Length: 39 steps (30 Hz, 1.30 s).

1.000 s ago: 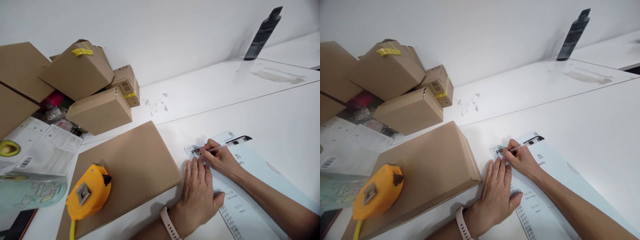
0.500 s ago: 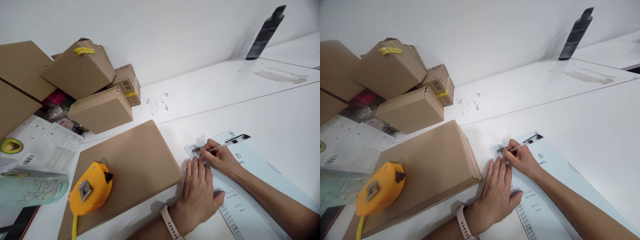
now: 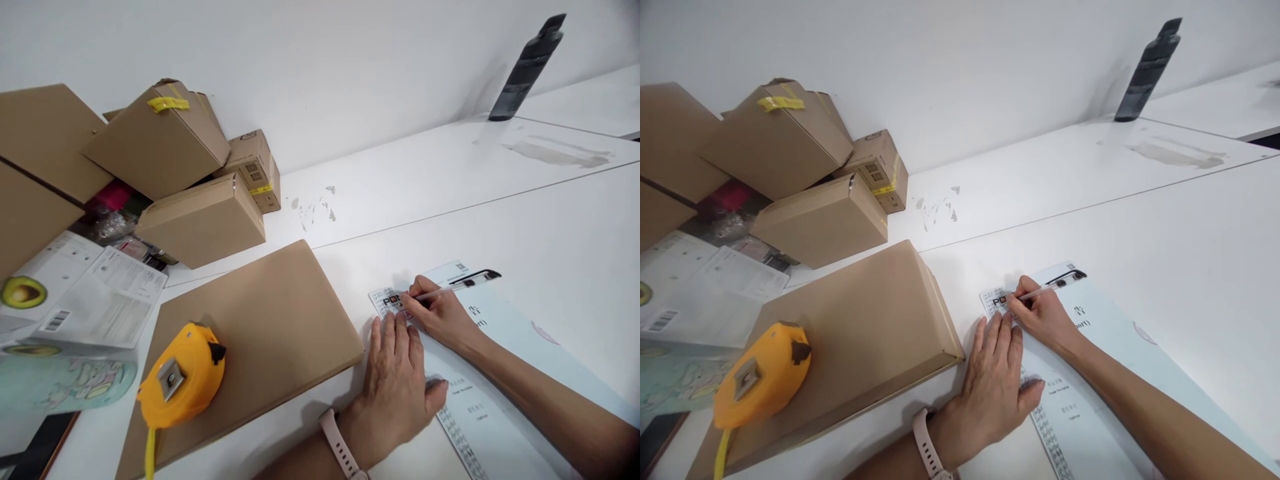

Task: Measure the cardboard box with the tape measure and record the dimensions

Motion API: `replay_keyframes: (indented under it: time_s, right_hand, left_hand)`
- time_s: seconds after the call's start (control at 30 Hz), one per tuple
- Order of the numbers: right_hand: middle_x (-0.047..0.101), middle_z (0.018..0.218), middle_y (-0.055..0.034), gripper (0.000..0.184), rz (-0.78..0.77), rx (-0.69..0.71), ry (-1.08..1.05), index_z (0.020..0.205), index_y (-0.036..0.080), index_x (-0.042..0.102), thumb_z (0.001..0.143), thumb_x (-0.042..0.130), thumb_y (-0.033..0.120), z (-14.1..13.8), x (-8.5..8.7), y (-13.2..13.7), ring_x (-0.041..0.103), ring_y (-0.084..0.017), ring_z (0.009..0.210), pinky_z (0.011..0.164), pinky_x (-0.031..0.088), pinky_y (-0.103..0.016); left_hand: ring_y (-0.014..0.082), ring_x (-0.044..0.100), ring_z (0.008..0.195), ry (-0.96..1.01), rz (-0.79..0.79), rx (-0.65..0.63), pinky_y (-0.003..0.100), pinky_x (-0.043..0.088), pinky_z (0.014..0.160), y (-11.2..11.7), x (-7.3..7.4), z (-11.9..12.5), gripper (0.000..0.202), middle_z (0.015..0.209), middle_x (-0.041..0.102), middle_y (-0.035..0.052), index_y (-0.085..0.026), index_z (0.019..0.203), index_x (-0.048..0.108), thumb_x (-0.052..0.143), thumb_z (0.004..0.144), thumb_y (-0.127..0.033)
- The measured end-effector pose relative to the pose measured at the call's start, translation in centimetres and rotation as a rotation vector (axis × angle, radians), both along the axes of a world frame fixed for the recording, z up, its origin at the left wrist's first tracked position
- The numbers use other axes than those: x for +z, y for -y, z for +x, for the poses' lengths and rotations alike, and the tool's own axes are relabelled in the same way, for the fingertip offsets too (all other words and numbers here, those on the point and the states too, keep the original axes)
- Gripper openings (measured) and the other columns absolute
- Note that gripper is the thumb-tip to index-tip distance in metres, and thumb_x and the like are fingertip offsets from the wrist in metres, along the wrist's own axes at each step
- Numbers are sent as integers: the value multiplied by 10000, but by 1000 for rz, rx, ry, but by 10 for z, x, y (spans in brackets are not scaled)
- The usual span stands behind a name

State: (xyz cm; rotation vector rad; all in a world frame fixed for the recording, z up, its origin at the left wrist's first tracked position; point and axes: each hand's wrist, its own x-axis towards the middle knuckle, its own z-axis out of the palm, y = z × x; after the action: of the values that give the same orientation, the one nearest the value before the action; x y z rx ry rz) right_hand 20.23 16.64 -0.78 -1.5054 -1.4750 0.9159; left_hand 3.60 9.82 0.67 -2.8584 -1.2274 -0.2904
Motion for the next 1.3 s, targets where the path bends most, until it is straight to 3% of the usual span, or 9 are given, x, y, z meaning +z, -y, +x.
replay_keyframes:
  time_s: [0.5, 1.3]
  right_hand:
    - [502, 574, 40, 265, -11, -21, 7, 679, 248, 449, 856, 599, 376, 0, 5, 0, 393, -125, 519, 504, 326, -290]
    - [460, 538, 53, 267, 18, -59, 34, 679, 252, 441, 841, 617, 370, 1, 7, 1, 393, -127, 513, 507, 337, -292]
  left_hand:
    - [364, 381, 1492, -5, -5, -6, 527, 368, 1207, -1, -1, 0, 723, 1532, 495, 251, 12, 1463, 461, 341, 1039, -562]
    - [354, 336, 1516, 30, -72, 0, 573, 327, 1224, -1, -2, -1, 712, 1582, 431, 246, -8, 1475, 441, 313, 1045, -560]
